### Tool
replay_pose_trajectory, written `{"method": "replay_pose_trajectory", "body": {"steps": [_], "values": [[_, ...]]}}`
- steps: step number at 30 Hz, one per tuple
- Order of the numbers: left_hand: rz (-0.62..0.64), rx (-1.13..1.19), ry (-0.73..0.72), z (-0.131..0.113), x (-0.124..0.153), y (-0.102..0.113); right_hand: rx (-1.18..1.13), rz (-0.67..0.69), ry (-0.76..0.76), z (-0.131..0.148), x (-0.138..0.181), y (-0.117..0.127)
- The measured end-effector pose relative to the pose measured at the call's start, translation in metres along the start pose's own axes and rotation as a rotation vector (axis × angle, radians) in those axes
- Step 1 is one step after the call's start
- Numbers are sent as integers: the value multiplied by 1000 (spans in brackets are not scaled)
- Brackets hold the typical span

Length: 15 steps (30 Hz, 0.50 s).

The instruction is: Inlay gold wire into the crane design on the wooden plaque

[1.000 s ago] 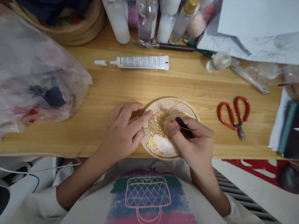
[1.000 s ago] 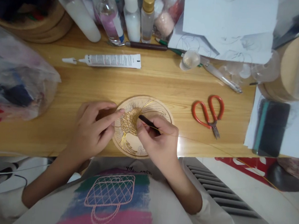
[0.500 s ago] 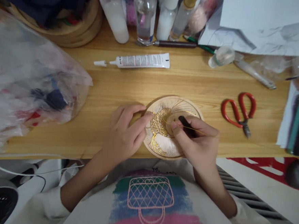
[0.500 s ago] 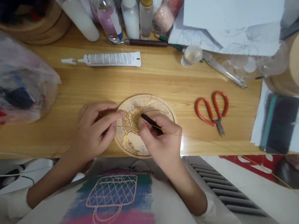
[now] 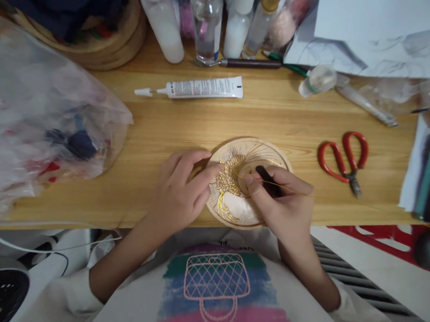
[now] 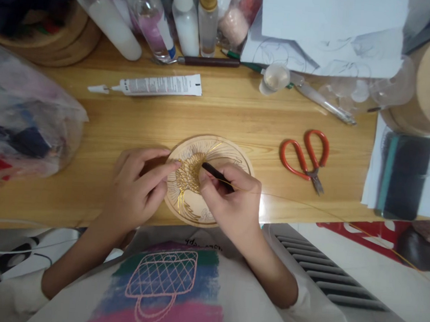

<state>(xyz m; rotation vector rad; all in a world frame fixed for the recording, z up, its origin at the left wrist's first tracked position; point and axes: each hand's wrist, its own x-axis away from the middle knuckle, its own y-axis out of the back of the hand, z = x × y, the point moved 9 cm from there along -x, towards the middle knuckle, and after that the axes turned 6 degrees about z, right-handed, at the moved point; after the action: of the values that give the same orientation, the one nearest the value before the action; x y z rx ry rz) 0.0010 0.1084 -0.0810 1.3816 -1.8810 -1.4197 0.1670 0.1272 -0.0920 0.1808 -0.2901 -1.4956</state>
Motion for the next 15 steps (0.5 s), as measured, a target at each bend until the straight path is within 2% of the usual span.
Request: {"method": "replay_pose_trajectory", "body": {"steps": [5, 15], "values": [[2, -13, -5, -1, 0, -1, -34, 21, 2, 0, -1, -1], [4, -58, -19, -3, 0, -1, -60, 24, -90, -2, -7, 0]]}}
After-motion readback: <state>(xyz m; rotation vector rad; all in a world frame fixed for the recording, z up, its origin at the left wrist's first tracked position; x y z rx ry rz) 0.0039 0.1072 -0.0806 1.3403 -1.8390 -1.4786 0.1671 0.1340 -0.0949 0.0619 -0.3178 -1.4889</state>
